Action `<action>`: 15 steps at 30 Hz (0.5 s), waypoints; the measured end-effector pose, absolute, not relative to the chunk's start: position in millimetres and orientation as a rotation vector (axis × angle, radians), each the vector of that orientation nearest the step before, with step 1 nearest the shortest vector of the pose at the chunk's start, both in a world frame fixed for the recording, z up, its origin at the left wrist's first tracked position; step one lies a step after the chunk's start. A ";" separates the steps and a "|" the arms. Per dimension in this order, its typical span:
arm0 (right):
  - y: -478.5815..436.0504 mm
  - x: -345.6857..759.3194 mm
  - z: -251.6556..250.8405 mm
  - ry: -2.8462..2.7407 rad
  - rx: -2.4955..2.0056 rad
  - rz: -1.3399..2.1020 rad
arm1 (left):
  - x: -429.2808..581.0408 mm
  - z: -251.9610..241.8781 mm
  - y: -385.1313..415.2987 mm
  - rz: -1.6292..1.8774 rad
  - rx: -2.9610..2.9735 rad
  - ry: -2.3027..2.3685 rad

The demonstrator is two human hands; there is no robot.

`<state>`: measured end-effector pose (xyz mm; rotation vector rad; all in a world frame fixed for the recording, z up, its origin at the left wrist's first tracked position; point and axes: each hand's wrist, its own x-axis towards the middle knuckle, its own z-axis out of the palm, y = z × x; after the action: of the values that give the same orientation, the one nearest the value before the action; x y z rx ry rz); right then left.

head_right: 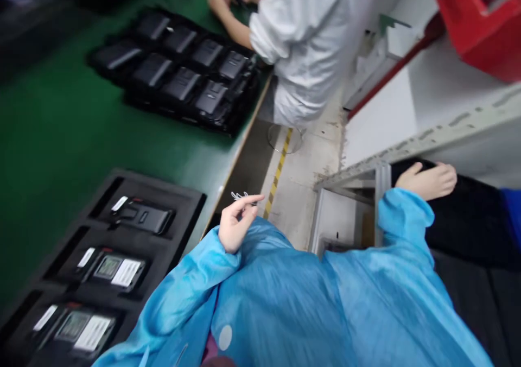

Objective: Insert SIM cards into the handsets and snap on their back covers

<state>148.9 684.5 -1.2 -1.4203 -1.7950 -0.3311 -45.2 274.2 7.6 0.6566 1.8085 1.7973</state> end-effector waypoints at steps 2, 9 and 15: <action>660.7 79.2 7.5 -1.818 -1.218 -0.162 | -48.8 16.6 261.9 1.850 0.568 1.789; 530.1 -176.0 71.1 -2.519 -0.277 0.265 | -51.1 36.0 189.8 2.360 -0.027 1.142; 494.7 -280.3 109.2 -3.023 -0.409 0.217 | -31.4 42.8 118.0 2.575 -0.369 1.088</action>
<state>-280.3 494.7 109.2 -0.4088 -3.0232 0.2167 -31.4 118.0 42.8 -0.3686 1.0877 2.5746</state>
